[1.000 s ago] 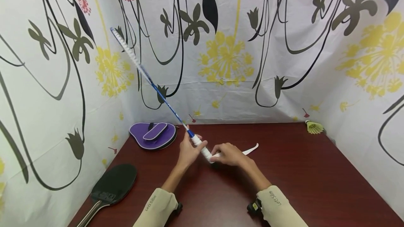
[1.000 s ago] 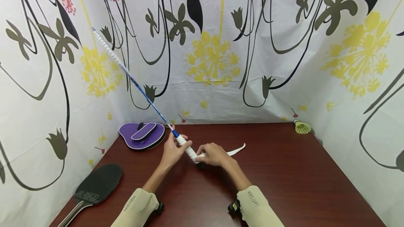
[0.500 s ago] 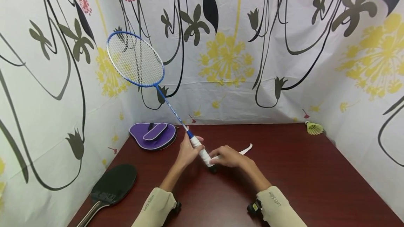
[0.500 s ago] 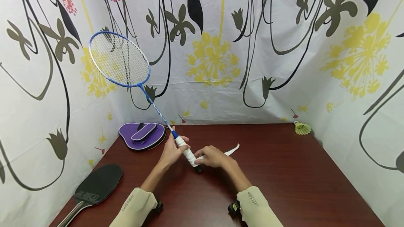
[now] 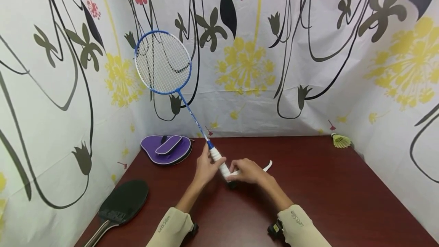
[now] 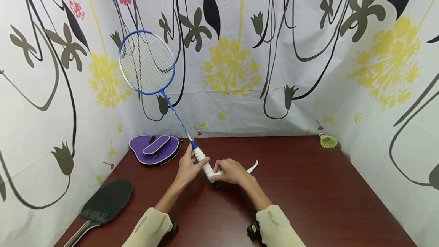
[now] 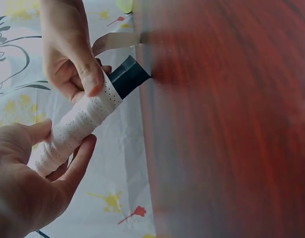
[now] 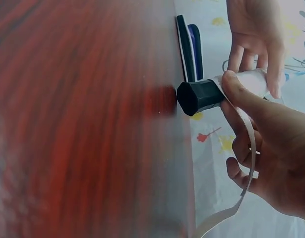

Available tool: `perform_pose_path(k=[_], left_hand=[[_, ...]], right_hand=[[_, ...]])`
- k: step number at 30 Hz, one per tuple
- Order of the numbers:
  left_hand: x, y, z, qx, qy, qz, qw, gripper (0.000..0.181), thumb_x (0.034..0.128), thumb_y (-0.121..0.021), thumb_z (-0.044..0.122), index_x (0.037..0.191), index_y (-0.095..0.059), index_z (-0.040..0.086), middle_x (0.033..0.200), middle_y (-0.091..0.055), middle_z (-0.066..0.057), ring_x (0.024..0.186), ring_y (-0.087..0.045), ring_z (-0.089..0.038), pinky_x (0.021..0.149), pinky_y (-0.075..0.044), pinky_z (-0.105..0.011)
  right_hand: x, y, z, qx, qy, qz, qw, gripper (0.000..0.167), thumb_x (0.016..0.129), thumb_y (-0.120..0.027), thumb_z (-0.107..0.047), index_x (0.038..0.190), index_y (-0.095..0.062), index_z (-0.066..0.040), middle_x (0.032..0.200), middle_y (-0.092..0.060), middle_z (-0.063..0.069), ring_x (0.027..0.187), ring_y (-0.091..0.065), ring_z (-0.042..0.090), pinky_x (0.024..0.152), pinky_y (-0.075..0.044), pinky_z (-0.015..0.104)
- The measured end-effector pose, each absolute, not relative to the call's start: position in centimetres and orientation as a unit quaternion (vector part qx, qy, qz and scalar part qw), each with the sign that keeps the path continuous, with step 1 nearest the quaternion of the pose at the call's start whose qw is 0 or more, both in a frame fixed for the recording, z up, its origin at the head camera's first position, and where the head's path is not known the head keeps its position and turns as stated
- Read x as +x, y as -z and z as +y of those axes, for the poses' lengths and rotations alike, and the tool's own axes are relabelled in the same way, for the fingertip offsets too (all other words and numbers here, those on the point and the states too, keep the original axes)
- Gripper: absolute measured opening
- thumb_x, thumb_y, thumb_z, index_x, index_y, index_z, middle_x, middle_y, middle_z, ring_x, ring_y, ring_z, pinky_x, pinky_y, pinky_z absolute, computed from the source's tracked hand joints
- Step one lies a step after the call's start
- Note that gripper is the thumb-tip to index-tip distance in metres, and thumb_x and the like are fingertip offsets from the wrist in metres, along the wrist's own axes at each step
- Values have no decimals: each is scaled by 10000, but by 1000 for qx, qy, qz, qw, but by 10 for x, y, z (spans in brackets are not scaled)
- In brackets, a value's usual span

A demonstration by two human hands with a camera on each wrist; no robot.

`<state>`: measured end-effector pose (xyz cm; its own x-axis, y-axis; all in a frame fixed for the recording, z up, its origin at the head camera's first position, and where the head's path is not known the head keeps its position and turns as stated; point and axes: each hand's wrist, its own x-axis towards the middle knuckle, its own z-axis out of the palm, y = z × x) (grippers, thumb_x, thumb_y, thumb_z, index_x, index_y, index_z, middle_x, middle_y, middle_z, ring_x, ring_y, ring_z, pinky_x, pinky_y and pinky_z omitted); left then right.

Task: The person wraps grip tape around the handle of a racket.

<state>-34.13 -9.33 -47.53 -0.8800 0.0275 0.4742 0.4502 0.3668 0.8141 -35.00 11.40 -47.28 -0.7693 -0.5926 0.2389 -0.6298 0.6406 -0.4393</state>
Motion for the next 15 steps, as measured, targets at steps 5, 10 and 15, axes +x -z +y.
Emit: perform_pose_path(k=[5,10,15], left_hand=[[-342,477,-93,-133,573,-783,202,785,852,-886,226,1511,-476,103,1145,-760,-155,1005,-753,-308,823,-621,-390],[-343,477,-92,-117,590,-770,213,697,850,-887,260,1445,-549,129,1092,-780,-115,940,-768,-242,744,-621,-320],[-344,476,-92,-104,597,-766,214,559,845,-891,256,1319,-614,147,1064,-788,-88,910,-768,-219,627,-598,-268]], right_hand=[[-350,474,114,329,-254,-908,42,298,848,-857,-436,881,-677,-201,741,-594,-161,643,-501,26,584,-437,237],[-349,474,112,332,-254,-907,49,319,836,-866,-437,877,-668,-191,731,-584,-162,637,-496,23,581,-431,238],[-348,476,112,331,-253,-908,53,353,817,-878,-453,882,-665,-180,725,-573,-160,634,-493,25,575,-426,242]])
